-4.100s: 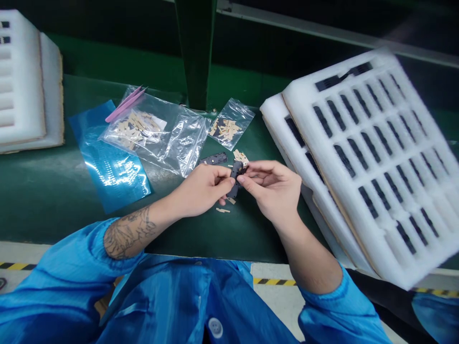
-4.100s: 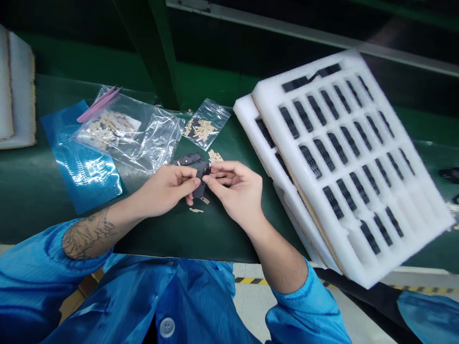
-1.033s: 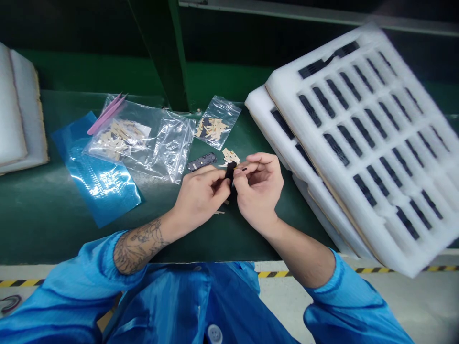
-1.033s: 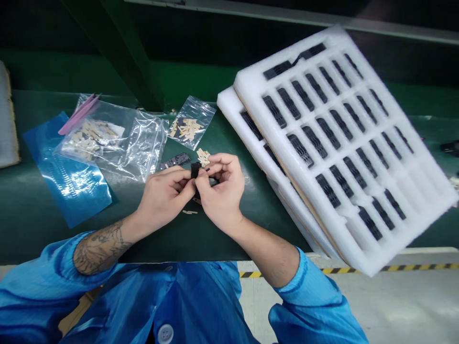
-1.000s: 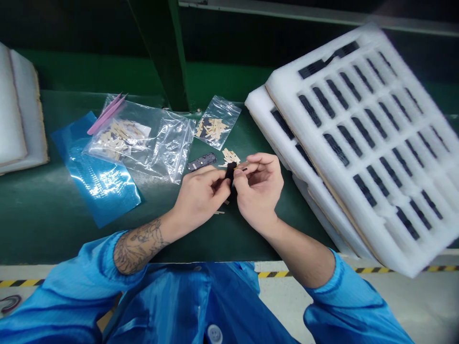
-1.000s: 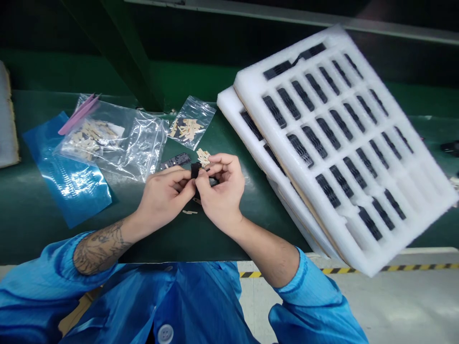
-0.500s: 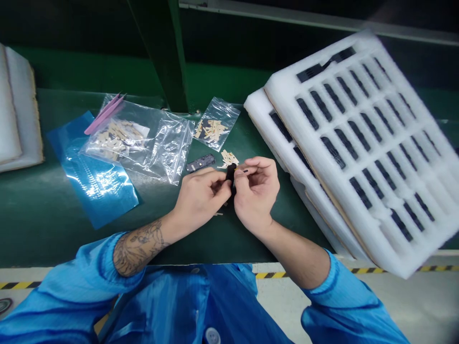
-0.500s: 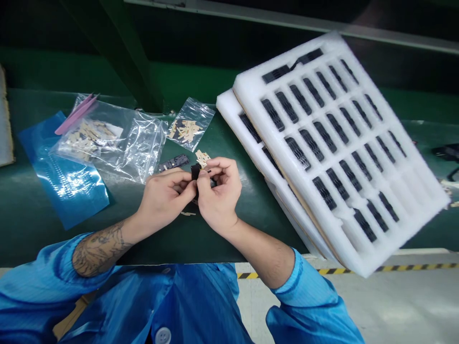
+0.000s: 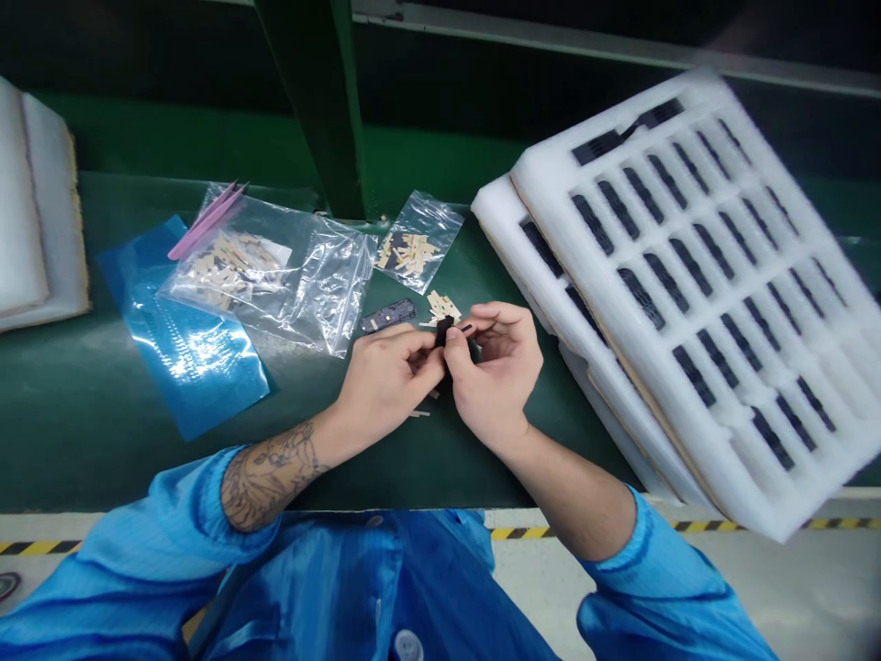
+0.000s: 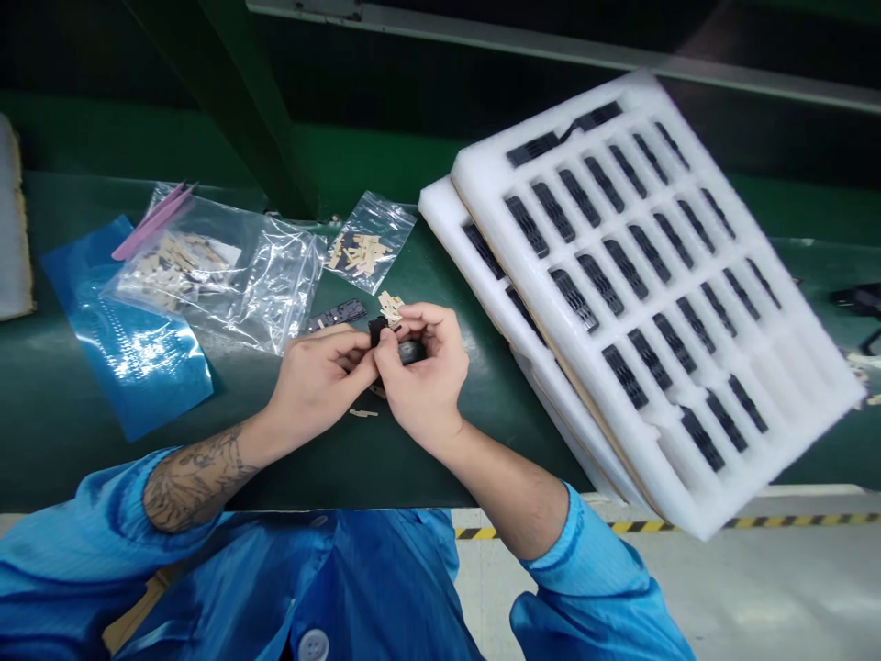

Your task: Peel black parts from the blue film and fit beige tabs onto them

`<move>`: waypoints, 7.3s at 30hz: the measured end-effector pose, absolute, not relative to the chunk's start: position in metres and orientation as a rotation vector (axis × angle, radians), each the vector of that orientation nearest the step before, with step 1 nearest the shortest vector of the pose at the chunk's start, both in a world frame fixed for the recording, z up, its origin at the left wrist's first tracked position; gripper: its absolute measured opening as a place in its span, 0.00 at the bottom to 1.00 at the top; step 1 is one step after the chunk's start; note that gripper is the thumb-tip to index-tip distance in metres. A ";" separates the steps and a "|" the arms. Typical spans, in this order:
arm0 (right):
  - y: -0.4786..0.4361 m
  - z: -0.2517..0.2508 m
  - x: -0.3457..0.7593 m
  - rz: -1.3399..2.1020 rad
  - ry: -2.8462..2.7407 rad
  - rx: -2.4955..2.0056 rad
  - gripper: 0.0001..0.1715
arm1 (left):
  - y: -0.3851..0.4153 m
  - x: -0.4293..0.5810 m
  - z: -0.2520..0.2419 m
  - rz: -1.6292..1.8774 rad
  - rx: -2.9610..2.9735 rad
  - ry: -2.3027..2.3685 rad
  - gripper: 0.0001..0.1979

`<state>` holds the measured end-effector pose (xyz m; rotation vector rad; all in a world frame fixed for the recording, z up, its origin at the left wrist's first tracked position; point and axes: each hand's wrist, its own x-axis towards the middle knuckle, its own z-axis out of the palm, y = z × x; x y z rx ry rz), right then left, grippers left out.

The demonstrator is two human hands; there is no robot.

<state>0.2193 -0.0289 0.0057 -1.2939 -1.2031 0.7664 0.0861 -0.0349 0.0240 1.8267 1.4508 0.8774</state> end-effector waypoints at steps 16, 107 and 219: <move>-0.024 0.020 0.240 0.858 -1.414 -1.318 0.33 | -0.033 0.079 0.017 0.912 2.069 1.408 0.11; -0.017 0.034 0.245 1.534 -1.048 -1.232 0.35 | -0.027 0.071 0.033 0.881 0.992 1.192 0.10; -0.019 0.028 0.255 0.962 -1.602 -0.990 0.07 | -0.031 0.068 0.028 0.661 0.974 0.990 0.25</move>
